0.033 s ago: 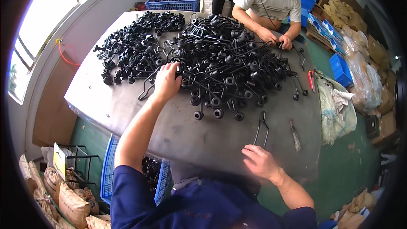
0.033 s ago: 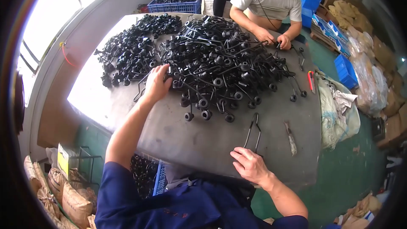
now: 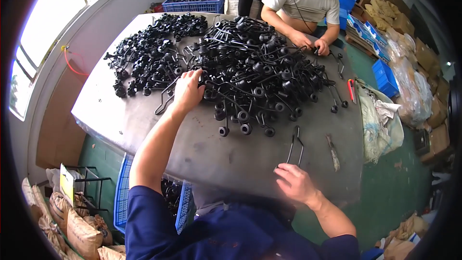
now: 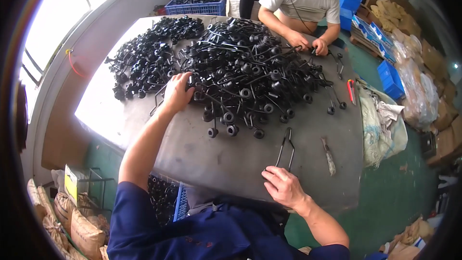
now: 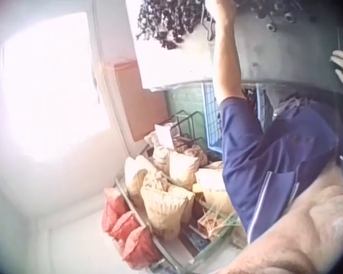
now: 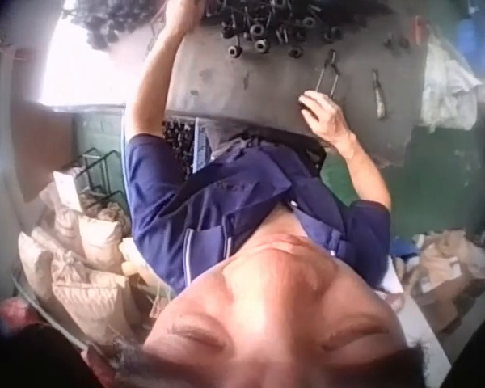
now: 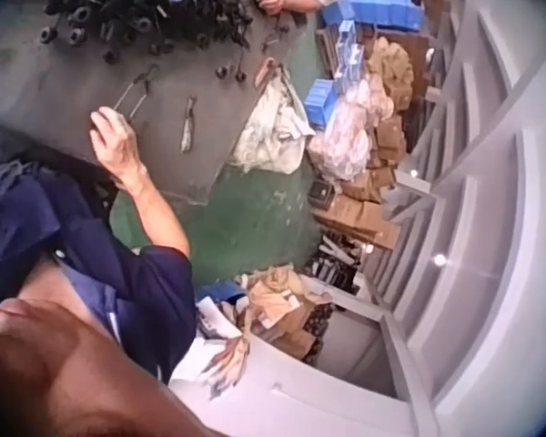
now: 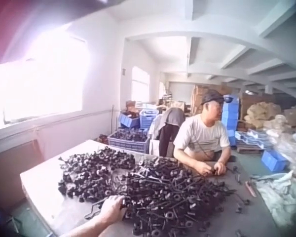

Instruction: Assembling small black plastic components into finished parts at a workshop table.

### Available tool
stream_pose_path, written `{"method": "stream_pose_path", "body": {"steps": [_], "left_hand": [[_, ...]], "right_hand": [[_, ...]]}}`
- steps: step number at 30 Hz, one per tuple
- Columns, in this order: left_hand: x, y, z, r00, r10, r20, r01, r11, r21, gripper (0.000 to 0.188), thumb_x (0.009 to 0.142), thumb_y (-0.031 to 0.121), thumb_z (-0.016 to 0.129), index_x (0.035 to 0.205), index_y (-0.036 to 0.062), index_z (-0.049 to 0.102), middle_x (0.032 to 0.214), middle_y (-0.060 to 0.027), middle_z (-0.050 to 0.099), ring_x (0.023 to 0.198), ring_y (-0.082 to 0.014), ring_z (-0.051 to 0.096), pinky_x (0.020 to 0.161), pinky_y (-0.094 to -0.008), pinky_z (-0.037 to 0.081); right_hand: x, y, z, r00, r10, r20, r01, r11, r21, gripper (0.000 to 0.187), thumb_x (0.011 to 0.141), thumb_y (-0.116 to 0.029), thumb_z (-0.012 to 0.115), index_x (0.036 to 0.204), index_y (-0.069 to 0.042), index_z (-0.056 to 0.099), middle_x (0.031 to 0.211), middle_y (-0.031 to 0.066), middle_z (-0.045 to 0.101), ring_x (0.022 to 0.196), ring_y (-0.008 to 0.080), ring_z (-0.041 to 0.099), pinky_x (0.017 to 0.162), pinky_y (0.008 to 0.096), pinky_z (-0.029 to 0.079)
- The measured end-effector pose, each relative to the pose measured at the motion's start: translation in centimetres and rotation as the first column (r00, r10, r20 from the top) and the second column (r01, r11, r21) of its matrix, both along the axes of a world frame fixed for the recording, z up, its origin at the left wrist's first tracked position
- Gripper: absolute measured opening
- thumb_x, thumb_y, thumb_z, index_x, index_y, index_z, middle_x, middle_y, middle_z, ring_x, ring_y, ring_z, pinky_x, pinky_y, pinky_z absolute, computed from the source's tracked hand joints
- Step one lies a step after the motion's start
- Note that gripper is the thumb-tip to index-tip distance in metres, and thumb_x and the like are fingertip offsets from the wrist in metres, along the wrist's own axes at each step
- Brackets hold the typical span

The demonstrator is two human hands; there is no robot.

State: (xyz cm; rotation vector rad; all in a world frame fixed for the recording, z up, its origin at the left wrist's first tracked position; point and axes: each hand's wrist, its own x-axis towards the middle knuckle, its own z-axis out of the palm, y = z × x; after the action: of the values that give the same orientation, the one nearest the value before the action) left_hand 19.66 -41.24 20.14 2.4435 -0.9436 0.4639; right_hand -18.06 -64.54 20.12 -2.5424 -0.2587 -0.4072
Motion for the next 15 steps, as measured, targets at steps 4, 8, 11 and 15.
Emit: {"method": "stream_pose_path", "body": {"steps": [4,8,11,15], "left_hand": [[2.1,-1.8,-0.7,0.995,0.091,0.04,-0.099,0.956,0.277,0.036,0.075,0.012,0.065,0.11,0.0082,0.063,0.11,-0.0135,0.059,0.109,-0.0307,0.055,0.09,-0.0441,0.043],[3.7,-2.8,-1.0,0.982,0.188,0.009,-0.177,0.906,0.385,0.037,0.071,0.011,0.072,0.105,0.0059,0.061,0.11,-0.0146,0.056,0.11,-0.0323,0.054,0.092,-0.0445,0.043],[3.4,-2.6,-0.3,0.986,0.169,-0.005,-0.157,0.927,0.341,0.035,0.071,0.01,0.072,0.103,0.0026,0.06,0.11,-0.0167,0.057,0.106,-0.0347,0.056,0.09,-0.0443,0.047],[2.5,-0.7,0.2,0.982,0.126,-0.144,-0.125,0.992,0.017,0.037,0.069,0.011,0.075,0.1,-0.0003,0.057,0.104,-0.0194,0.058,0.1,-0.0352,0.059,0.085,-0.0413,0.05]], "right_hand": [[-0.6,-2.0,0.4,0.961,-0.269,0.066,0.27,0.963,-0.004,0.029,0.076,-0.006,0.073,0.104,-0.002,0.066,0.106,0.0137,0.064,0.09,0.0318,0.065,0.077,0.0381,0.055],[-2.2,-2.8,-1.2,0.904,-0.419,-0.082,0.425,0.903,0.066,0.037,0.077,-0.007,0.072,0.112,-0.002,0.062,0.103,0.0143,0.064,0.087,0.0292,0.065,0.075,0.037,0.055],[-2.8,-2.5,-2.5,0.867,-0.451,-0.214,0.487,0.858,0.166,0.041,0.079,-0.007,0.072,0.117,-0.001,0.06,0.104,0.015,0.065,0.088,0.0259,0.066,0.077,0.0347,0.055],[-3.2,-2.2,-3.1,0.877,-0.426,-0.223,0.472,0.849,0.237,0.044,0.081,-0.006,0.071,0.123,-0.001,0.058,0.104,0.0147,0.066,0.091,0.0213,0.066,0.079,0.0317,0.055]]}}
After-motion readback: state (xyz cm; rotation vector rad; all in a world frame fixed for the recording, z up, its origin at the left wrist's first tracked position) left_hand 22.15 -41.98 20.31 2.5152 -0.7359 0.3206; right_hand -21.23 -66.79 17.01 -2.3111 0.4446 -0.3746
